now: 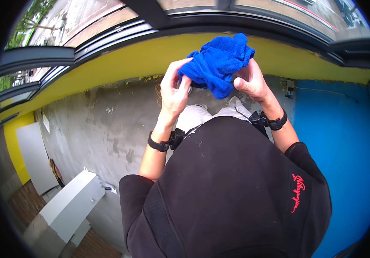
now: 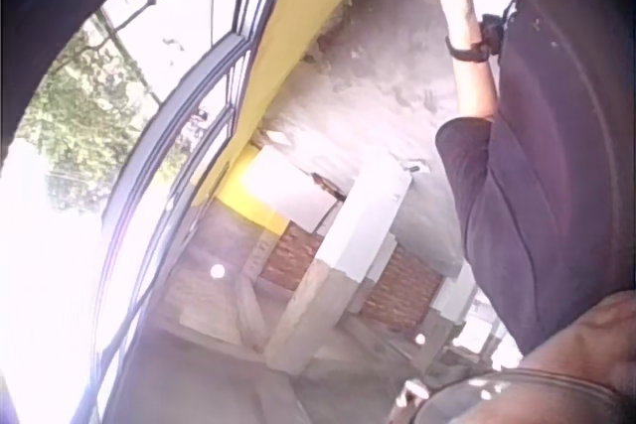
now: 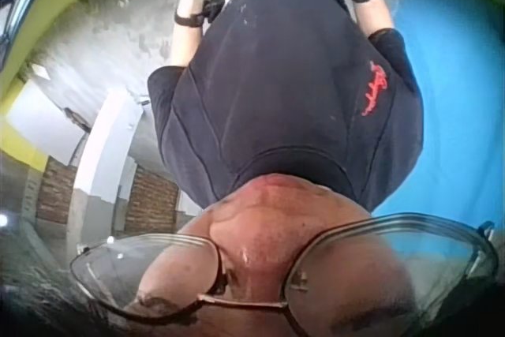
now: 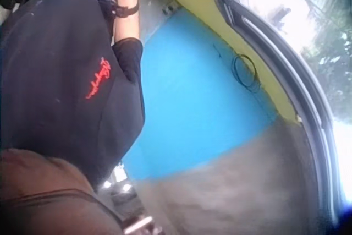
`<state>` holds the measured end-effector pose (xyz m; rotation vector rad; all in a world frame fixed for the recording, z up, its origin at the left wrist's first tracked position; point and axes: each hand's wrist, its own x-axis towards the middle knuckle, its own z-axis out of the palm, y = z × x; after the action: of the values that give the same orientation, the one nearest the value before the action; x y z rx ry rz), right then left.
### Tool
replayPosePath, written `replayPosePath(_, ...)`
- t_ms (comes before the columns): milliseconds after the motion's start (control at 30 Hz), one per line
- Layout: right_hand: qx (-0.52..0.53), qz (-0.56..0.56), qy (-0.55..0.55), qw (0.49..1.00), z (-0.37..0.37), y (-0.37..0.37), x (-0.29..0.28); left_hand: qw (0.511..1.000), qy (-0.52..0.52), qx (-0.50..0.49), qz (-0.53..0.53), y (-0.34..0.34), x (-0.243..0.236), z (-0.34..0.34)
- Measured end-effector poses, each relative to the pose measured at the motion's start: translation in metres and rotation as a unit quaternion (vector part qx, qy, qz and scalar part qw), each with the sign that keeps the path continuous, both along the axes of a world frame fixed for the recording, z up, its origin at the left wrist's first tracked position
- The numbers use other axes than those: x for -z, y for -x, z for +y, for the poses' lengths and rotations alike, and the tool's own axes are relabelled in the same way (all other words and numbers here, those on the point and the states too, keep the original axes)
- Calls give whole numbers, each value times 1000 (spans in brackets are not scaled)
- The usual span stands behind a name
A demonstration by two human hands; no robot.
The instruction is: Cleaning and wiping glass windows with a blue microfiber cloth after dipping it in a bucket of water.
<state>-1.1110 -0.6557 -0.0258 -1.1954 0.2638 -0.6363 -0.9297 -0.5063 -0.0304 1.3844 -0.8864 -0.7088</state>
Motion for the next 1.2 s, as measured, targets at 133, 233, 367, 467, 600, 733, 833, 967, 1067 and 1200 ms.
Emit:
replayPosePath(133, 68, 92, 53, 992, -29, 69, -4, 996, 56, -8, 70, 52, 1, -43)
replayPosePath(233, 61, 96, 53, 992, -57, 116, -1, 991, 56, -40, 113, 84, 17, -67)
replayPosePath(367, 65, 321, 185, 927, -92, 175, 8, 999, 29, -14, 30, 130, -23, -97)
replayPosePath(467, 217, 352, 262, 872, -83, 195, 0, 998, -36, 44, -19, 144, -27, -104)
replayPosePath(600, 88, 158, 336, 924, -82, 193, -11, 989, -100, 90, -59, 166, -36, -127)
replayPosePath(733, 76, 209, 230, 948, -80, 174, -1, 976, -111, 146, -114, 170, -43, -142)
replayPosePath(833, 149, 148, 268, 940, -85, 178, -2, 968, -81, 176, -159, 157, -40, -154)
replayPosePath(967, 128, 167, 312, 926, -97, 199, -25, 940, -39, 204, -271, 154, -51, -158)
replayPosePath(1067, 112, 128, 375, 911, -110, 209, -41, 918, -7, 185, -351, 155, -53, -155)
replayPosePath(1200, 47, 74, 291, 953, -123, 213, -56, 867, 57, 173, -464, 160, -58, -151)
